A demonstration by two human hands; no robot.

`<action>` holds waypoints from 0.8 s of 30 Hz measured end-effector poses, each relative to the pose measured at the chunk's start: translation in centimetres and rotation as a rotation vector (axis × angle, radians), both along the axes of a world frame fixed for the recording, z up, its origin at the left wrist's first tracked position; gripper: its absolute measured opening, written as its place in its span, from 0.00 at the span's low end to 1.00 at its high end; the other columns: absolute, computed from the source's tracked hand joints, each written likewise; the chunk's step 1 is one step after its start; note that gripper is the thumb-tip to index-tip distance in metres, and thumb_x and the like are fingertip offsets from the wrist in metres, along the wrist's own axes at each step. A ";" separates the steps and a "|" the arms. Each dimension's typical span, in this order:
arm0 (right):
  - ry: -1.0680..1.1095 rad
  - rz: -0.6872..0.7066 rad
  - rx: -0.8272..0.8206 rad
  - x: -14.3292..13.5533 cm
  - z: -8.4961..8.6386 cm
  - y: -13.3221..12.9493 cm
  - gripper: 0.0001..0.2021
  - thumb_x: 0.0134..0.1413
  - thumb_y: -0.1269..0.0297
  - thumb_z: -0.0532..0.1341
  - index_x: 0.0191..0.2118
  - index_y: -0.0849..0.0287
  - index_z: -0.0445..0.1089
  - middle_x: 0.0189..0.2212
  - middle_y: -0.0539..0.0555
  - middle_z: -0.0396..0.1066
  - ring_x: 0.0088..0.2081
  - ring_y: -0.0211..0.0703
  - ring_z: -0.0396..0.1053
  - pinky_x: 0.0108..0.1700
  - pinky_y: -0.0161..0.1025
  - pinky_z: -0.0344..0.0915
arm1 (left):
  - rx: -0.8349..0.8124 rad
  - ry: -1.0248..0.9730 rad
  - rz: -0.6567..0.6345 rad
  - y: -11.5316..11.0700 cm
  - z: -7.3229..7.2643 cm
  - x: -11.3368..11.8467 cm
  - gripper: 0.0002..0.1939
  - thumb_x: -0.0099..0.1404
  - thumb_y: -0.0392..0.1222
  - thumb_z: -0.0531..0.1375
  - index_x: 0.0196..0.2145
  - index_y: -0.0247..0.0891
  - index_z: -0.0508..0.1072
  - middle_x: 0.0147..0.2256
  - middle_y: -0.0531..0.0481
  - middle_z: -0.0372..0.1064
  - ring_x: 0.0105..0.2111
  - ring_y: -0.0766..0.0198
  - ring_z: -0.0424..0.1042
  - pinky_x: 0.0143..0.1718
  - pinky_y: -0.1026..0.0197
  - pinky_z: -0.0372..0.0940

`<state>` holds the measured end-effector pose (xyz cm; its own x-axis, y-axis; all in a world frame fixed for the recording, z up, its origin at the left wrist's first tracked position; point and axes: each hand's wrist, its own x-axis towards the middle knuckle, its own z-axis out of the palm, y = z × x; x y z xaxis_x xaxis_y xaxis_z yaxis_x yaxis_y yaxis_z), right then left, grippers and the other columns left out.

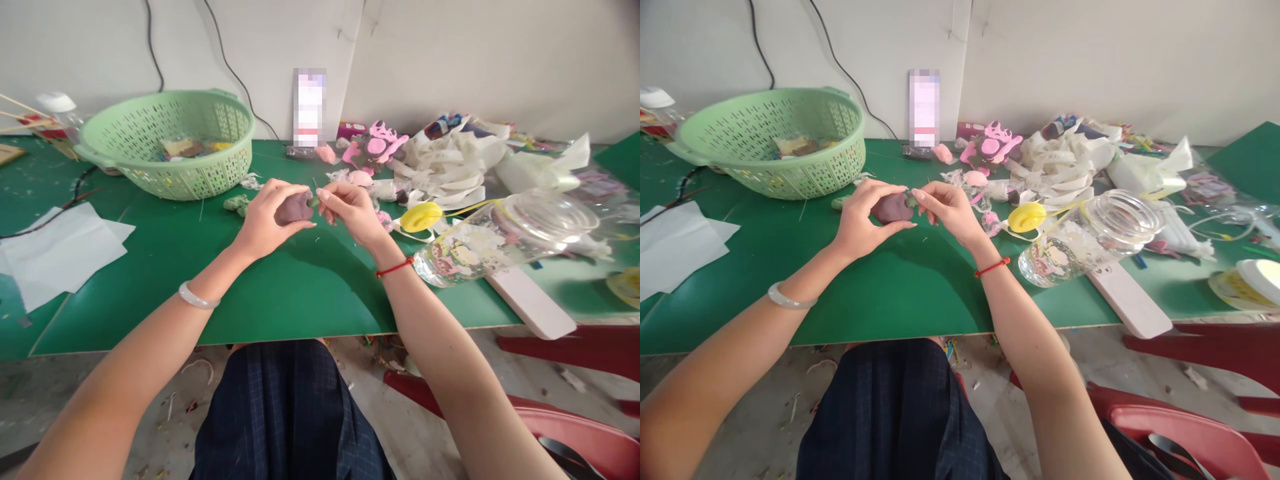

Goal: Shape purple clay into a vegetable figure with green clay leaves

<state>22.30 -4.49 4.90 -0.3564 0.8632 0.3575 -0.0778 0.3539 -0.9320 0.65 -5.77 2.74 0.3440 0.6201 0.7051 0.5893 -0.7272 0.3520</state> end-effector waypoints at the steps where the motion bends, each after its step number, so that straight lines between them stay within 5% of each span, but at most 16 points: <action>1: 0.001 -0.003 0.003 -0.1 0.0 -0.1 0.27 0.52 0.35 0.71 0.30 0.58 0.71 0.23 0.47 0.69 0.22 0.31 0.60 0.24 0.32 0.59 | -0.007 0.002 0.002 0.0 0.0 0.0 0.29 0.64 0.54 0.73 0.59 0.45 0.74 0.52 0.44 0.76 0.54 0.48 0.75 0.59 0.43 0.71; 15: -0.096 -0.090 0.055 -0.5 -0.7 0.1 0.30 0.54 0.31 0.68 0.29 0.57 0.68 0.21 0.46 0.63 0.21 0.31 0.58 0.23 0.34 0.57 | -0.109 0.006 0.021 0.4 -0.3 -0.1 0.29 0.63 0.56 0.74 0.57 0.44 0.75 0.50 0.44 0.76 0.51 0.49 0.76 0.56 0.46 0.71; 24: -0.119 -0.133 -0.086 -1.0 -1.9 0.8 0.34 0.57 0.25 0.59 0.27 0.57 0.66 0.20 0.47 0.63 0.20 0.32 0.60 0.21 0.33 0.56 | -0.186 0.001 0.046 0.7 -0.3 -0.1 0.26 0.62 0.51 0.75 0.54 0.42 0.76 0.49 0.45 0.77 0.50 0.50 0.75 0.54 0.48 0.70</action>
